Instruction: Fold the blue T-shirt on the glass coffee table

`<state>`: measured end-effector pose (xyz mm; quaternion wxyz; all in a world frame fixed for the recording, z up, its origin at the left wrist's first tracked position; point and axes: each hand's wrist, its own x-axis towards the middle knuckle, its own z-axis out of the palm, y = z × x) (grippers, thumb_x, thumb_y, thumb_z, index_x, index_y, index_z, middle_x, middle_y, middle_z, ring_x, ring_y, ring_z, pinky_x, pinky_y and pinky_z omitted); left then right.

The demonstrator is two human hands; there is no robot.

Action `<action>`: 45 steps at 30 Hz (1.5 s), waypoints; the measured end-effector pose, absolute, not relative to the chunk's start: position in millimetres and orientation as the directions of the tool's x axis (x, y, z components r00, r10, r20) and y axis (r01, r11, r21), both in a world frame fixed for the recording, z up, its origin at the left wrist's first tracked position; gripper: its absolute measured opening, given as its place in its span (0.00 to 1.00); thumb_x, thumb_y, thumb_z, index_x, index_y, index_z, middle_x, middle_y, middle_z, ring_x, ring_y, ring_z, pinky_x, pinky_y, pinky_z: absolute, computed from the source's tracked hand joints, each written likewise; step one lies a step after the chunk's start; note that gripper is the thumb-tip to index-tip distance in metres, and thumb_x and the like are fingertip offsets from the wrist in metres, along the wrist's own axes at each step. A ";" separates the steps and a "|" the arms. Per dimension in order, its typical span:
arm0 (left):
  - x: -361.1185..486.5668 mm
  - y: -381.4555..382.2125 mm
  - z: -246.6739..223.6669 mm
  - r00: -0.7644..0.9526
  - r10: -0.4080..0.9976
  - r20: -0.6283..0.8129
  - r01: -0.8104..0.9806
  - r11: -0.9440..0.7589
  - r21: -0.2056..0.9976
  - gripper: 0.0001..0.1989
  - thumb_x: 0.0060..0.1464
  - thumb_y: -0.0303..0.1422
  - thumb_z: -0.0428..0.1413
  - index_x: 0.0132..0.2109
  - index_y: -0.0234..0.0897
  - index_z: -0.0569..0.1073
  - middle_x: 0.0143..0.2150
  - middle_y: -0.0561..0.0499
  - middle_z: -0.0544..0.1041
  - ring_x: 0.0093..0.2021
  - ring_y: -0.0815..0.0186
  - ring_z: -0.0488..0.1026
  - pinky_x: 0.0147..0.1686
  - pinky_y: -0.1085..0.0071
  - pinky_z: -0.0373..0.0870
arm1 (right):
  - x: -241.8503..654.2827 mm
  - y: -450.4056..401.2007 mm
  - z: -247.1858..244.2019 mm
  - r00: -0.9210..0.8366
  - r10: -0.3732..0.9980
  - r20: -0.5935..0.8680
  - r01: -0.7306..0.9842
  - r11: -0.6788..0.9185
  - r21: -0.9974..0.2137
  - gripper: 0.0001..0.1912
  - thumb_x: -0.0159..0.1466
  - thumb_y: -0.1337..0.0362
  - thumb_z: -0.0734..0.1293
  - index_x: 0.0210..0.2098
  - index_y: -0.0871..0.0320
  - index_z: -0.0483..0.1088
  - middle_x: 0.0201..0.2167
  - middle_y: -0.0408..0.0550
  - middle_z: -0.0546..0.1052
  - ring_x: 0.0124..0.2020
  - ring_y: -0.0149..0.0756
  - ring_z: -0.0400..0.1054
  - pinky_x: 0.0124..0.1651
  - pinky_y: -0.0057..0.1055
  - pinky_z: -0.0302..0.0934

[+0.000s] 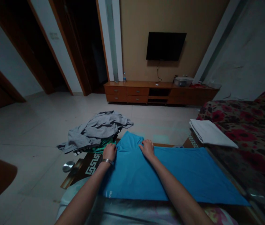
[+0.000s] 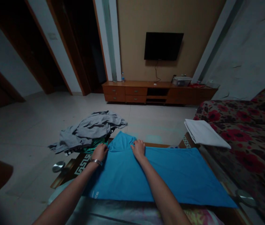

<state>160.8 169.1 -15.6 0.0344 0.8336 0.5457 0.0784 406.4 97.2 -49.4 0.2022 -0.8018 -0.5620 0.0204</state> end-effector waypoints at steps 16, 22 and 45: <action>120.5 122.4 -3.4 0.338 0.937 0.086 0.918 -0.348 0.188 0.14 0.61 0.38 0.45 0.37 0.35 0.71 0.39 0.43 0.72 0.42 0.59 0.68 0.41 0.67 0.63 | 407.4 99.2 -58.2 0.385 0.876 0.291 0.880 -0.254 -0.401 0.08 0.65 0.62 0.62 0.38 0.58 0.71 0.40 0.58 0.73 0.45 0.45 0.61 0.47 0.38 0.52; 99.6 103.5 -11.7 0.349 0.936 -0.031 0.925 -0.340 0.169 0.08 0.58 0.35 0.50 0.35 0.36 0.70 0.38 0.46 0.74 0.41 0.61 0.70 0.39 0.70 0.61 | 409.5 101.9 -64.0 0.383 0.886 0.261 0.900 -0.295 -0.320 0.08 0.64 0.61 0.63 0.38 0.59 0.70 0.39 0.57 0.74 0.44 0.44 0.64 0.45 0.36 0.52; 143.4 125.3 -7.4 0.188 0.979 -0.075 0.913 -0.146 0.380 0.02 0.51 0.30 0.53 0.32 0.36 0.68 0.32 0.49 0.75 0.35 0.64 0.71 0.33 0.73 0.60 | 609.7 -131.3 -79.2 0.630 0.692 0.353 0.776 -0.585 -0.238 0.20 0.65 0.56 0.56 0.47 0.61 0.71 0.44 0.59 0.74 0.47 0.48 0.65 0.48 0.41 0.58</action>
